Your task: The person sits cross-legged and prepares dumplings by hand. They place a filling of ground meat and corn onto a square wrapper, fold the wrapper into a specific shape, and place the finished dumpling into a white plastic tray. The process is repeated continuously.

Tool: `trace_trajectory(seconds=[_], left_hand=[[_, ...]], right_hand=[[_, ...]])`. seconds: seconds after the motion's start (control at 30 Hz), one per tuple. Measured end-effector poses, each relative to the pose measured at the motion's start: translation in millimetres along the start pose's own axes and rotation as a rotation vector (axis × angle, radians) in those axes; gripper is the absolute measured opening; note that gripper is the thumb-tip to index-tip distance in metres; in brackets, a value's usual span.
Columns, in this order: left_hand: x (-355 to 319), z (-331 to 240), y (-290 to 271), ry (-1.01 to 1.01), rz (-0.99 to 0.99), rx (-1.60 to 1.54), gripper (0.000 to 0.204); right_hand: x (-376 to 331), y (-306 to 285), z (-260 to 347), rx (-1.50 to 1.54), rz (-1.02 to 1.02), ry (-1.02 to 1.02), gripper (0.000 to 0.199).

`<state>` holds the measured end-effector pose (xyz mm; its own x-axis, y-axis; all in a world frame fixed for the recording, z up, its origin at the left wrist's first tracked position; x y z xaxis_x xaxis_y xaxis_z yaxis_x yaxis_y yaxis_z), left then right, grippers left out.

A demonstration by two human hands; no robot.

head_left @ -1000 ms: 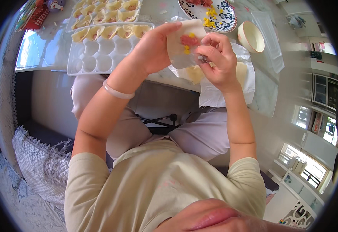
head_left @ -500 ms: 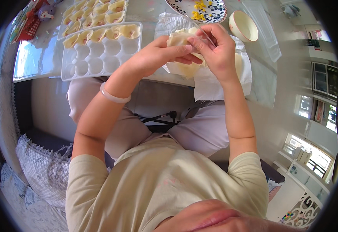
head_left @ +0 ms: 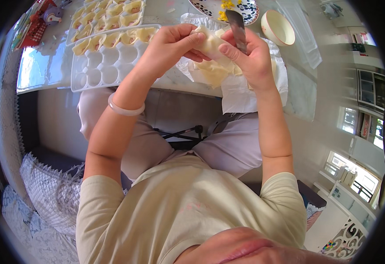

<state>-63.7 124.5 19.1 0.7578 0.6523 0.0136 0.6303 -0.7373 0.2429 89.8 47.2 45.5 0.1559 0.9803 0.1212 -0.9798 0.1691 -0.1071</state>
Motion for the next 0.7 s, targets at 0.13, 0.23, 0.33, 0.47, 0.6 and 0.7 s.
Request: trace_trajectory(seconds=[0.13,0.23,0.33,0.47,0.6,0.7], left_hand=[[-2.2,-3.8,-0.7,0.137,-0.085,0.290,0.021],[-6.7,-13.2,4.9,0.220,-0.135,0.536,0.018],[-6.4,-15.0,7.1,0.224,-0.125,0.588,0.019],[-1.1,-4.7,5.8,0.100,-0.094,0.167,0.022],[1.0,11.1,10.9,0.051,0.017,-0.087,0.024],[2.8,13.3,9.9,0.033,0.050,-0.057,0.025]], right_hand=[[-1.6,0.2,-8.3,-0.022,0.083,0.129,0.024],[-1.8,4.5,-0.5,-0.007,0.085,0.183,0.023],[-0.2,7.8,-1.9,0.006,0.117,0.201,0.022],[0.4,6.0,-10.1,0.135,0.037,0.161,0.018],[0.7,1.8,-15.9,0.321,-0.068,0.195,0.015],[-0.1,6.6,-14.7,0.395,-0.078,0.239,0.015]])
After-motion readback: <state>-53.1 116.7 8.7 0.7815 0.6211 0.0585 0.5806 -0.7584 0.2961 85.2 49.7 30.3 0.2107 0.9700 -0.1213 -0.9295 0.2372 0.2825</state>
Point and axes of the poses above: each hand's wrist, its own x-axis towards the middle knuckle, its own y-axis out of the palm, z = x × y, the point moved 4 cm from there along x, towards the middle knuckle, and after that the axes turned 2 degrees about y, right-handed, at the moved point
